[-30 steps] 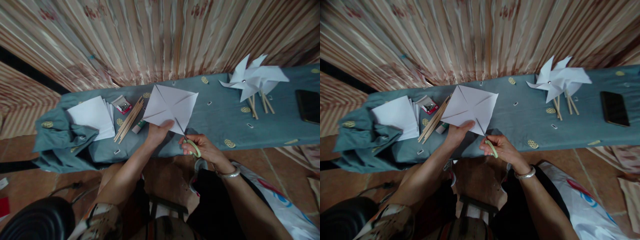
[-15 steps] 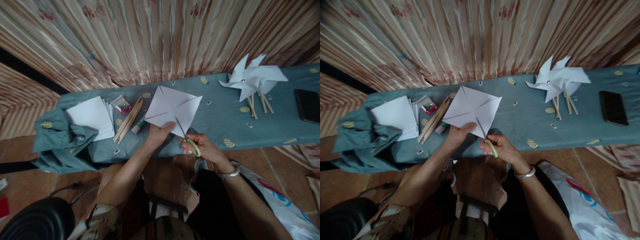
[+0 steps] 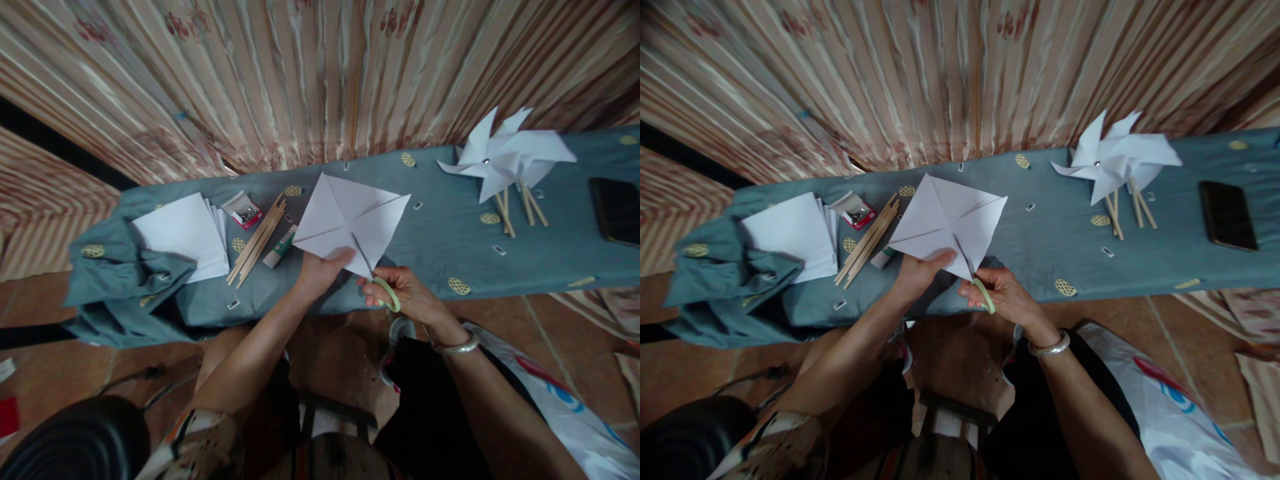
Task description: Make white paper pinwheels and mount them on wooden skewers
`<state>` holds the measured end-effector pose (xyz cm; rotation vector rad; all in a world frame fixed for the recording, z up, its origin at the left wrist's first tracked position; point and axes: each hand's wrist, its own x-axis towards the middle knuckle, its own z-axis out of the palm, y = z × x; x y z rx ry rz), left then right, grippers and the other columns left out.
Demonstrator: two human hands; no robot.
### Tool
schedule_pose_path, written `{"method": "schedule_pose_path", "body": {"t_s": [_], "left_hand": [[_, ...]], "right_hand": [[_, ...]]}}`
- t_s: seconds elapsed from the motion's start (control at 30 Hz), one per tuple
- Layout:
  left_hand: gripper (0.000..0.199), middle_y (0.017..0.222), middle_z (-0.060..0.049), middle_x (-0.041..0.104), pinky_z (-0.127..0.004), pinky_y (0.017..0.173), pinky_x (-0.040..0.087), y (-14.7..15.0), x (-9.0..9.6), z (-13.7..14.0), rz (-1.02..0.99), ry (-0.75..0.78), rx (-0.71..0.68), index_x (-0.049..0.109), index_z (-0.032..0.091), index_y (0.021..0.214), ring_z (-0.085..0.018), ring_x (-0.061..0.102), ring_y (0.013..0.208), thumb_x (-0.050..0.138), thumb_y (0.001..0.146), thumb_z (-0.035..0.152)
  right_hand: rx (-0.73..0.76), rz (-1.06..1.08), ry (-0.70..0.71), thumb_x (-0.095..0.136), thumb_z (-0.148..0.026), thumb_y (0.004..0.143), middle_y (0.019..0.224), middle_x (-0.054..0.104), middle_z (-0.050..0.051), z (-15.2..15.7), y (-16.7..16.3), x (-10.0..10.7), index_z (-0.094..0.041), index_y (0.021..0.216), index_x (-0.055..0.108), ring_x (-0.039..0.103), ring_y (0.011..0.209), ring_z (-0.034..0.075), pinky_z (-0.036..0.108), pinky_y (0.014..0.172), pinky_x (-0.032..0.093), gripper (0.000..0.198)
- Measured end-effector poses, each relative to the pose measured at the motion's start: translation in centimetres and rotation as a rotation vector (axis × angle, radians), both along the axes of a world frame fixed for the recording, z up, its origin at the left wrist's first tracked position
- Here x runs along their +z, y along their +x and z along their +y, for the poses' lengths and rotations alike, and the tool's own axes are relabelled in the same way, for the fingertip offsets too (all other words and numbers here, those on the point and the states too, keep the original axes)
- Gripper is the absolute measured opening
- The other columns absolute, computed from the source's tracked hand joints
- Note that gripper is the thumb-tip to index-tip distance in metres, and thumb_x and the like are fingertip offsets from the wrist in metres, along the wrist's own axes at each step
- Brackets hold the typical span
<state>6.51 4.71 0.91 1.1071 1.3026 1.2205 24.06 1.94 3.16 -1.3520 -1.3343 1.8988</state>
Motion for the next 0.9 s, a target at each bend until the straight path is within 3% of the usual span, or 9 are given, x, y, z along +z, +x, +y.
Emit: {"method": "schedule_pose_path", "body": {"t_s": [0.63,0.9], "left_hand": [[0.018,0.087,-0.005,0.072,-0.044,0.080,0.055,0.11,0.31,-0.16,-0.019,0.043,-0.002,0.062,0.025,0.078,-0.024,0.065,0.081,0.072,0.063,0.029],[0.018,0.088,-0.005,0.073,-0.044,0.082,0.056,0.21,0.10,-0.21,-0.001,0.025,0.007,0.063,0.023,0.080,-0.024,0.067,0.082,0.072,0.065,0.027]], "right_hand": [[-0.046,0.007,-0.021,0.084,-0.063,0.052,0.055,0.060,-0.003,-0.03,-0.35,-0.19,-0.017,0.070,0.066,0.051,0.048,0.007,0.019,0.047,0.040,0.053],[-0.021,-0.039,0.040,0.079,-0.068,0.057,0.055,0.059,-0.002,-0.07,-0.30,-0.16,-0.017,0.064,0.062,0.047,0.050,0.007,0.021,0.047,0.036,0.055]]}}
